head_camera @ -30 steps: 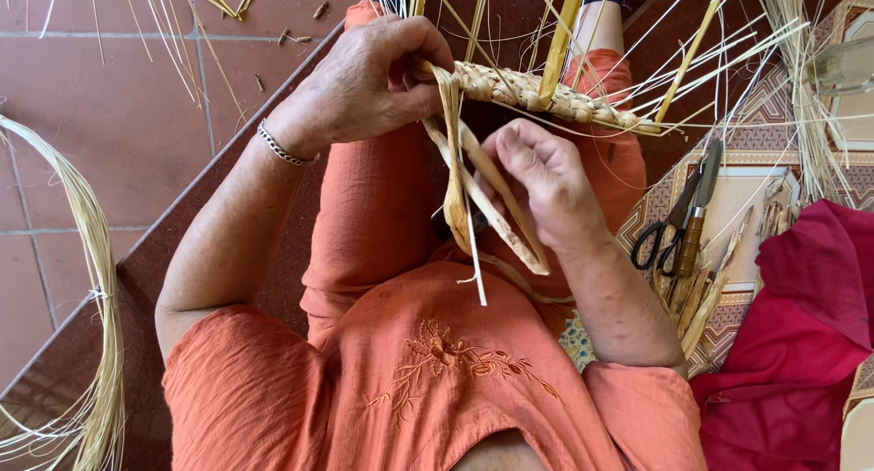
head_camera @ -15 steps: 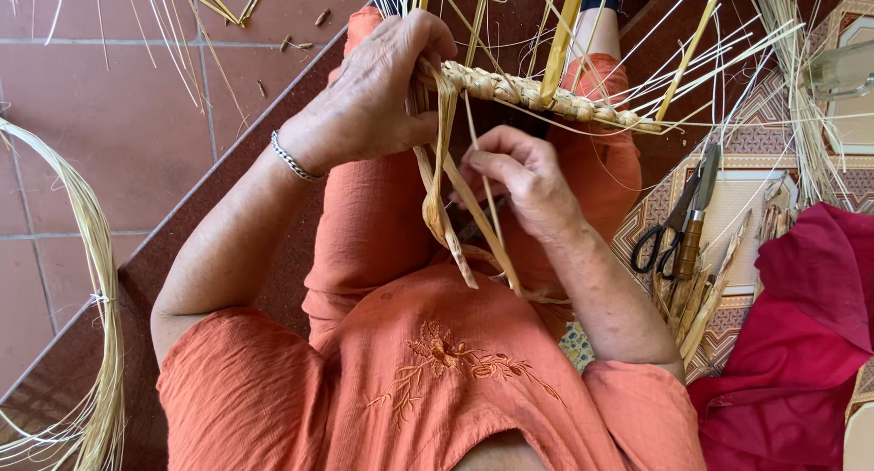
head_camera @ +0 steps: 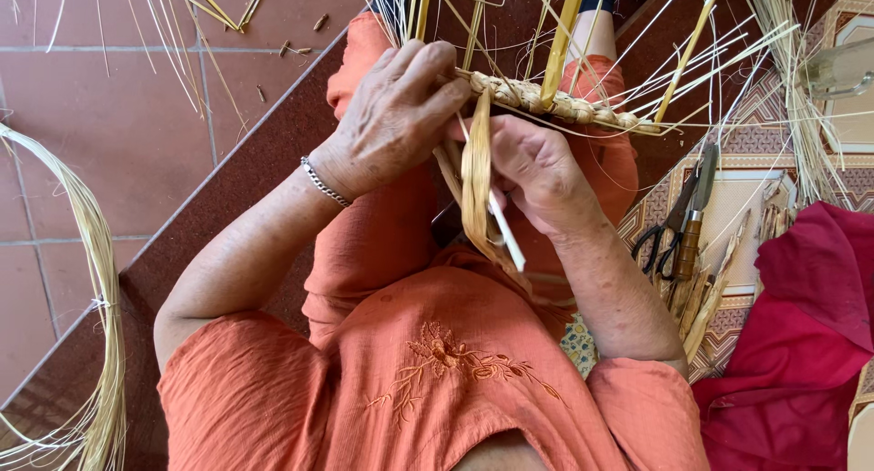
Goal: The person trims bundles of dried palm fibers with shears, then weaves the fibers into a rectangular basket frame. The person manipulates the fibers by hand to interlace them through the frame.
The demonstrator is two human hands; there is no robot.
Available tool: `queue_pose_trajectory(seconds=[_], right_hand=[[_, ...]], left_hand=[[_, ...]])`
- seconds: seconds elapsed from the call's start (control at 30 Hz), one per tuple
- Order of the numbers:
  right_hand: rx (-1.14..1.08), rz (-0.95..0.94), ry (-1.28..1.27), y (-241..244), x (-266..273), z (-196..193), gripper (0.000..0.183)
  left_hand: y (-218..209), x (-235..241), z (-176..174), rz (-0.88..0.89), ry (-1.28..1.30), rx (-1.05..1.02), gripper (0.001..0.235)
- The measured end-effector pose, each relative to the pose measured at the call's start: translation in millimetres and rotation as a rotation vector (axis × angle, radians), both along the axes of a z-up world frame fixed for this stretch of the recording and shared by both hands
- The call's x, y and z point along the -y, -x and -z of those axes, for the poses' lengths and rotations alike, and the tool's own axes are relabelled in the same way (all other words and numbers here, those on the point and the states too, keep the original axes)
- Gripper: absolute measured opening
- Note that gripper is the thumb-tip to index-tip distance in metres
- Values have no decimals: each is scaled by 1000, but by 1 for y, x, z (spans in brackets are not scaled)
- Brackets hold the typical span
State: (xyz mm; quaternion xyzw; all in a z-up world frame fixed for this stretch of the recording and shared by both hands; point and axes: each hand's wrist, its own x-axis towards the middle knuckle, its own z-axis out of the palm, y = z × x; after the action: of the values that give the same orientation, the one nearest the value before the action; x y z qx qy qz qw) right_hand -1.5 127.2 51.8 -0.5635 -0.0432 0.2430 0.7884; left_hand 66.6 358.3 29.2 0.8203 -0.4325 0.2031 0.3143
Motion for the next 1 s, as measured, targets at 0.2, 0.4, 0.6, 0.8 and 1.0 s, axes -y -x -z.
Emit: queue_pose_trajectory(seconds=[0.2, 0.4, 0.6, 0.8, 1.0], right_hand=[[-182, 185, -305, -12, 9, -1, 80], [-97, 78, 188, -20, 10, 1, 69], [53, 89, 315, -29, 7, -2, 10], [-145, 107, 176, -38, 37, -20, 18], [-333, 206, -284, -31, 48, -14, 36]], left_hand=[[-3, 6, -1, -24, -67, 38, 23], [-3, 5, -6, -10, -86, 66, 21], [-2, 6, -10, -8, -154, 82, 20], [-9, 10, -9, 4, -67, -19, 11], [-13, 8, -8, 53, -19, -63, 8]])
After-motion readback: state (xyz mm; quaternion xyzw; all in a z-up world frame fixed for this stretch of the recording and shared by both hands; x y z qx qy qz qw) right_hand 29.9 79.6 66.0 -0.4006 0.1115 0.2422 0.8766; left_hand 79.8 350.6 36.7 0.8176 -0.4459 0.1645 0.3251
